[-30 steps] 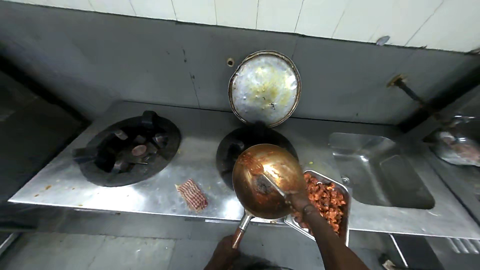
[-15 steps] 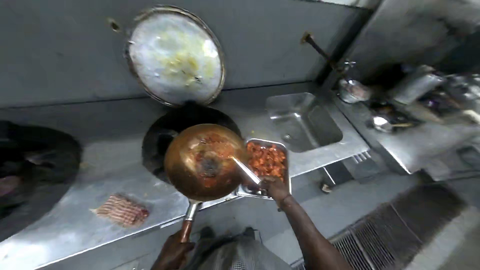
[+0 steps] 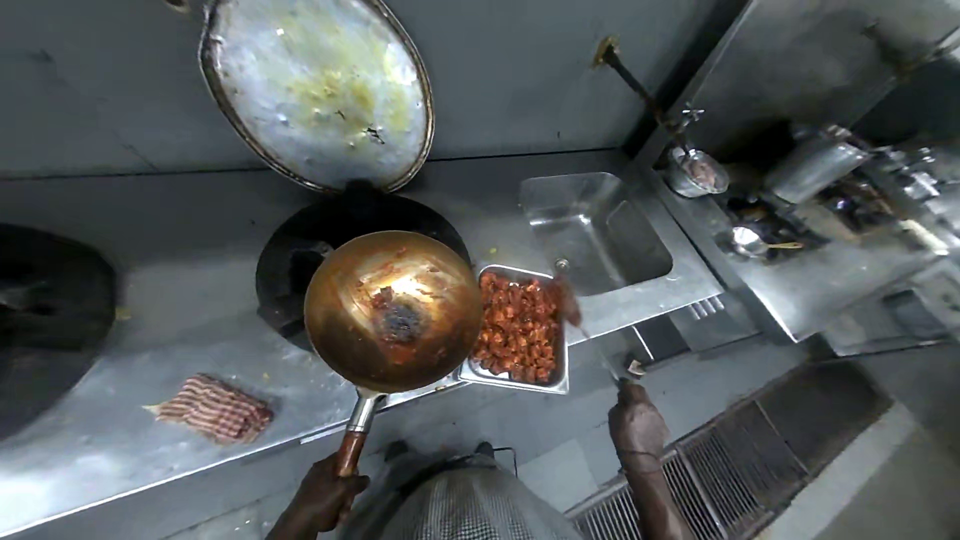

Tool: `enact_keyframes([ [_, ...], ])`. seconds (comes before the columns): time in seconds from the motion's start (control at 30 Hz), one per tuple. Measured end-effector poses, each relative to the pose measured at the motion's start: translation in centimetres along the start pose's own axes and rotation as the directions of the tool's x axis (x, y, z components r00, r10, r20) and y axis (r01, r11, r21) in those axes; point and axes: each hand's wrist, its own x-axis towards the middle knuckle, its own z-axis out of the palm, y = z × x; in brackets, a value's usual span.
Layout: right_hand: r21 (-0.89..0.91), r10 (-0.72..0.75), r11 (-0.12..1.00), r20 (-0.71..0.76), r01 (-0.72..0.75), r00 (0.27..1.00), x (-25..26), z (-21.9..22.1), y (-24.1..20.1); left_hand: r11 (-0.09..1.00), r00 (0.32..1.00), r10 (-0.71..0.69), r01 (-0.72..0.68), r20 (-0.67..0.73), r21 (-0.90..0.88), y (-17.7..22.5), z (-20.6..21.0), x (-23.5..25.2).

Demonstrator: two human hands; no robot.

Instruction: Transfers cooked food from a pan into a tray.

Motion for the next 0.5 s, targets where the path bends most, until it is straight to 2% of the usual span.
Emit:
enact_keyframes([
  [0.1, 0.141, -0.020, 0.989, -0.077, 0.031, 0.997, 0.2, -3.0, -0.3, 1.000, 1.000, -0.011, 0.011, 0.012, -0.016, 0.3, 0.3, -0.3],
  [0.27, 0.300, -0.239, 0.933, 0.104, 0.199, 0.965, 2.3, -4.1, -4.9, 1.000, 1.000, 0.000, 0.000, 0.017, 0.015, 0.0, 0.4, -0.1],
  [0.33, 0.212, -0.315, 0.938, 0.202, 0.273, 0.927, 2.9, -4.4, -8.0, 1.000, 1.000, 0.010, -0.011, 0.026, 0.029, -0.1, 0.3, 0.1],
  [0.4, 0.044, -0.321, 0.946, 0.282, 0.322, 0.904, 3.5, -5.3, -11.2, 1.000, 0.999, 0.016, -0.016, 0.037, 0.023, -0.4, 0.2, 0.4],
  [0.5, -0.127, -0.301, 0.930, 0.282, 0.346, 0.911, 5.3, -6.3, -15.0, 0.999, 0.999, 0.030, -0.031, 0.040, 0.013, -0.8, 0.2, 0.8],
])
